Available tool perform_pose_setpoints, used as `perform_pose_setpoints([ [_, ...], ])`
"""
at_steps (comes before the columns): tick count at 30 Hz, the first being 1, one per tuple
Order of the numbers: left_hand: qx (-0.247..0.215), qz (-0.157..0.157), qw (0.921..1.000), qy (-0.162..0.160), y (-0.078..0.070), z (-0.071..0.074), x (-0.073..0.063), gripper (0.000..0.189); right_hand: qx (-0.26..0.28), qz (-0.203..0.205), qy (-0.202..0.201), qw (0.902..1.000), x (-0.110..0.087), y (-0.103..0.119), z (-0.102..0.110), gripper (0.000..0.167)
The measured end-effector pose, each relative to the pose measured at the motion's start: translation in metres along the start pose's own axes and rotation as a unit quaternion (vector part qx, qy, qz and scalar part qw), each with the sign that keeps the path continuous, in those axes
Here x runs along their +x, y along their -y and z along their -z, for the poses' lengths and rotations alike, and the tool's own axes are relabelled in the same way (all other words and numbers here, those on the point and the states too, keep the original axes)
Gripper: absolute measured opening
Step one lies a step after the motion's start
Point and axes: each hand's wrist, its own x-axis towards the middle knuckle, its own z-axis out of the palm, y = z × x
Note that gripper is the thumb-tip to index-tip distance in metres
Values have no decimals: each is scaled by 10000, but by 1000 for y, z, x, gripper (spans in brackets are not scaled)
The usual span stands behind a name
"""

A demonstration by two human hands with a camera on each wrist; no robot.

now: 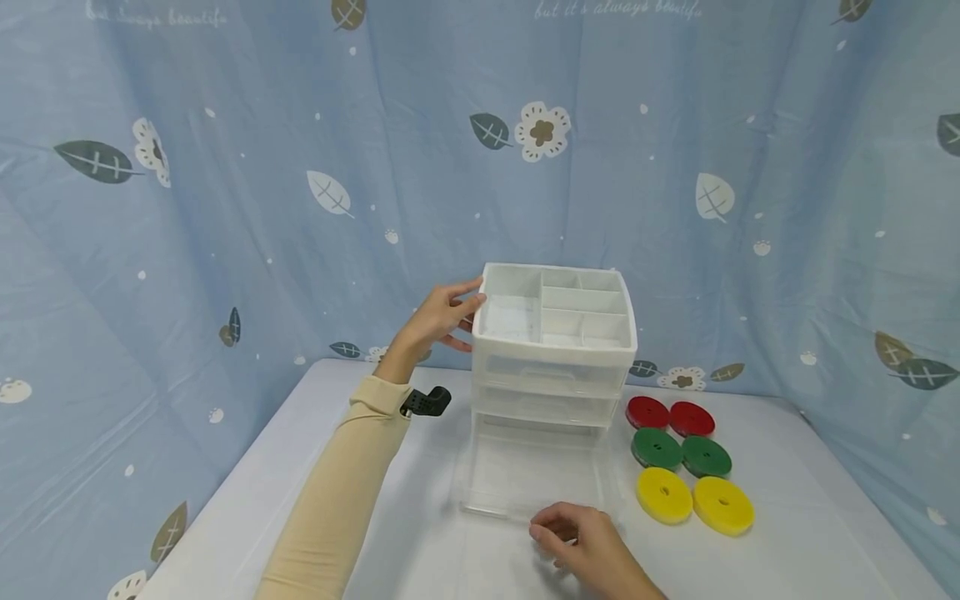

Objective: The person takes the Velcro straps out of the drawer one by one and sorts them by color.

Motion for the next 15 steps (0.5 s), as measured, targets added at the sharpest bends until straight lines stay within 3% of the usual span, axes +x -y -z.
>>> perform_pose_setpoints([
  [3, 4, 7, 10000, 11, 0, 0, 0, 58, 932, -495, 408, 9936, 2, -9, -1, 42],
  [8, -35, 51, 10000, -27, 0, 0, 0, 58, 1965, -1190, 793, 9700, 5, -19, -4, 55],
  [10, -30, 69, 10000, -22, 0, 0, 0, 58, 2469, -1414, 874, 9547, 5, -20, -6, 59],
  [15, -15, 105, 9999, 9, 0, 0, -1, 59, 3799, -1760, 877, 9039, 4, -19, -14, 56],
])
